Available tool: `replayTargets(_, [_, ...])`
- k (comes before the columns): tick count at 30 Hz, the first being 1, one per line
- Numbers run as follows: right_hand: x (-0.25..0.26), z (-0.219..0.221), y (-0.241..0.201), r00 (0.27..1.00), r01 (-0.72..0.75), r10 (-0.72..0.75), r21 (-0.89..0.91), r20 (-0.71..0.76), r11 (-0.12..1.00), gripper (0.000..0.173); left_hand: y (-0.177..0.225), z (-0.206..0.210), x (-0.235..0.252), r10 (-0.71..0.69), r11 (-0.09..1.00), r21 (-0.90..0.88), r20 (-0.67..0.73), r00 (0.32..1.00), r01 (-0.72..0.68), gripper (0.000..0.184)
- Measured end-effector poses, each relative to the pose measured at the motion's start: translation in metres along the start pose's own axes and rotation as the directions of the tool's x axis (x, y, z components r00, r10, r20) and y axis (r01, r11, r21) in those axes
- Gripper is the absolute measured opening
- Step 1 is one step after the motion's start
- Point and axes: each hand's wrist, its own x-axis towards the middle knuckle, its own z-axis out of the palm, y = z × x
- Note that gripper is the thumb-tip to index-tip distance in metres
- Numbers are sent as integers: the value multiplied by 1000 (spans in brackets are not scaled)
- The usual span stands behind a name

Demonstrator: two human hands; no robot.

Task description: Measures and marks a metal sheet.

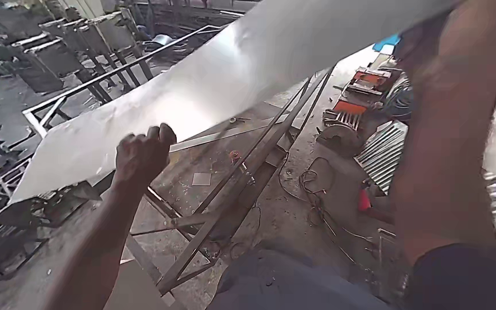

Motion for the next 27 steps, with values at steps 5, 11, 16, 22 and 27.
replayTargets(5, [-81, -54, 108, 988, -125, 126, 17, -92, 992, 42, 29, 60, -34, 114, 991, 53, 162, 980, -124, 34])
replayTargets(11, [-143, -106, 247, 843, -513, 523, 108, -125, 852, 45, 28, 57, -19, 339, 940, -157, 335, 879, -302, 47])
replayTargets(16, [-129, -115, 267, 824, -563, 556, 54, 110, 825, 40, 130, 22, 41, 427, 889, -223, 96, 899, -399, 37])
replayTargets(22, [-70, -213, 317, 274, -283, 337, -259, 901, 923, 40, 310, 31, 108, 194, 922, -361, 119, 974, -140, 47])
replayTargets(27, [2, -331, 388, 12, -139, 628, -621, 778, 771, 38, 370, 43, 126, -164, 922, -297, 283, 945, 249, 59])
